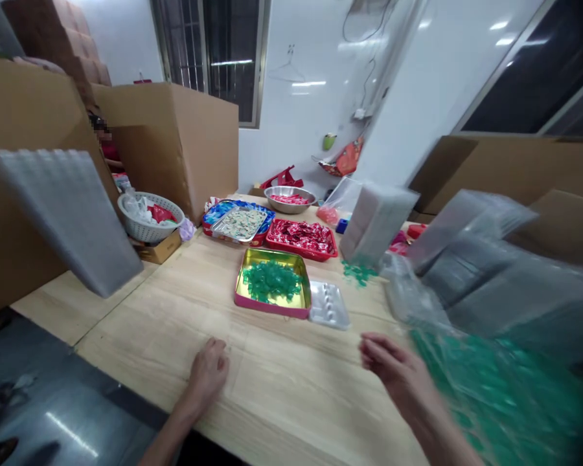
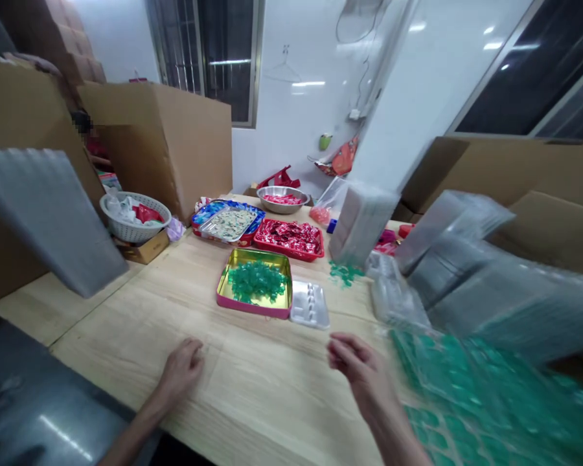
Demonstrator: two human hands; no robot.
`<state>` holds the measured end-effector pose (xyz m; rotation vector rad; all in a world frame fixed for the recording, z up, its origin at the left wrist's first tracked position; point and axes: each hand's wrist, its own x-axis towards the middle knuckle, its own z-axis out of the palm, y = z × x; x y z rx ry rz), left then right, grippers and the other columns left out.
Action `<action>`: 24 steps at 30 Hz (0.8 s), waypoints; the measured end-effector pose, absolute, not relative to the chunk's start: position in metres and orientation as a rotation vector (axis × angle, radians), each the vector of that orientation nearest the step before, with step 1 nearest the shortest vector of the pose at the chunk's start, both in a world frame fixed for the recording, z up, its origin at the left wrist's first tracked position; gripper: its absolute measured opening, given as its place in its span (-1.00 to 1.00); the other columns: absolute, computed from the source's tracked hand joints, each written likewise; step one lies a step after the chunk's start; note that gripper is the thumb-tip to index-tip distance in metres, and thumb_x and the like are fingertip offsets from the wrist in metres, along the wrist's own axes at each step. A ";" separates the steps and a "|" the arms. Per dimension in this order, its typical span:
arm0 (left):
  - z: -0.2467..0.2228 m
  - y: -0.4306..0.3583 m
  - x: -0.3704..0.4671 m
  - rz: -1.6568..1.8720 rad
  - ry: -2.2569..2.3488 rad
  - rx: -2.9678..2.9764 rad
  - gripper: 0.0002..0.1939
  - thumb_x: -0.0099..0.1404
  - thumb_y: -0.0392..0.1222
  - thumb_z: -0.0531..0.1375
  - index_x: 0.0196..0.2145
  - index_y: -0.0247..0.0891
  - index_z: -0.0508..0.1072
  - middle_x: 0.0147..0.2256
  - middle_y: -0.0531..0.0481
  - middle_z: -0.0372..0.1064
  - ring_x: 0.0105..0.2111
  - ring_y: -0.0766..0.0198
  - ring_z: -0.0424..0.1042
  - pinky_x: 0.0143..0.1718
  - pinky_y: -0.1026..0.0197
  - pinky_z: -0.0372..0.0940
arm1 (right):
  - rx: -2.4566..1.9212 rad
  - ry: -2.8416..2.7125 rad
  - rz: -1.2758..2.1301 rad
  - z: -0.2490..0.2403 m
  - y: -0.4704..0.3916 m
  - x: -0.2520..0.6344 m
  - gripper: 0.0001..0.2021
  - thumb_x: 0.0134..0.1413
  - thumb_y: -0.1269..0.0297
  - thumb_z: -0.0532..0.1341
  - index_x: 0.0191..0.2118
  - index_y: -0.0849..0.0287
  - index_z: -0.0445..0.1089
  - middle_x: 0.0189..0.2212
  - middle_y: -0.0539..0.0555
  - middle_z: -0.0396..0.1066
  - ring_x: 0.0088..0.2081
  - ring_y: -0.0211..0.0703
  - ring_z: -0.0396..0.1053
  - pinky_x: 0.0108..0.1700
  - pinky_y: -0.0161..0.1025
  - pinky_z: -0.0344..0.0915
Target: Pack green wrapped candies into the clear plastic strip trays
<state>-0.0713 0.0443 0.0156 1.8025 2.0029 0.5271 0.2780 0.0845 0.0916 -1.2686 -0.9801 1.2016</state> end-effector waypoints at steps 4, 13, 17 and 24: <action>0.012 0.037 -0.039 0.612 1.915 1.751 -0.80 0.04 -0.42 0.05 -0.35 -0.28 0.38 -0.36 -0.02 0.30 -0.35 0.28 0.31 -0.29 0.28 0.18 | -1.217 -1.437 1.302 0.069 0.102 0.190 -0.81 -0.19 0.22 0.27 -0.42 0.23 0.40 -0.55 0.03 0.38 -0.52 -0.24 0.31 -0.46 -0.29 0.26; 0.004 0.033 -0.010 0.738 1.767 1.744 -0.76 0.02 -0.43 0.06 -0.31 -0.28 0.37 -0.31 -0.06 0.31 -0.26 0.24 0.32 -0.24 0.25 0.20 | -1.160 -2.529 0.494 0.009 0.085 0.126 -0.81 -0.11 0.54 0.06 -0.42 0.22 0.39 -0.44 0.08 0.38 -0.35 -0.18 0.30 -0.28 -0.27 0.13; 0.006 0.035 -0.007 0.698 1.791 1.724 -0.76 0.01 -0.43 0.06 -0.32 -0.30 0.37 -0.31 -0.07 0.32 -0.26 0.22 0.33 -0.22 0.24 0.22 | -1.139 -2.587 0.388 0.002 0.084 0.123 -0.85 -0.07 0.52 0.07 -0.46 0.21 0.36 -0.46 0.07 0.37 -0.37 -0.19 0.28 -0.29 -0.27 0.08; 0.001 0.034 0.000 0.622 1.797 1.767 -0.71 0.03 -0.40 0.02 -0.26 -0.32 0.39 -0.33 -0.09 0.34 -0.32 0.21 0.37 -0.26 0.23 0.26 | -1.205 -2.247 0.574 0.032 0.100 0.161 -0.83 -0.03 0.50 0.05 -0.49 0.20 0.34 -0.52 0.03 0.34 -0.42 -0.23 0.28 -0.32 -0.33 0.13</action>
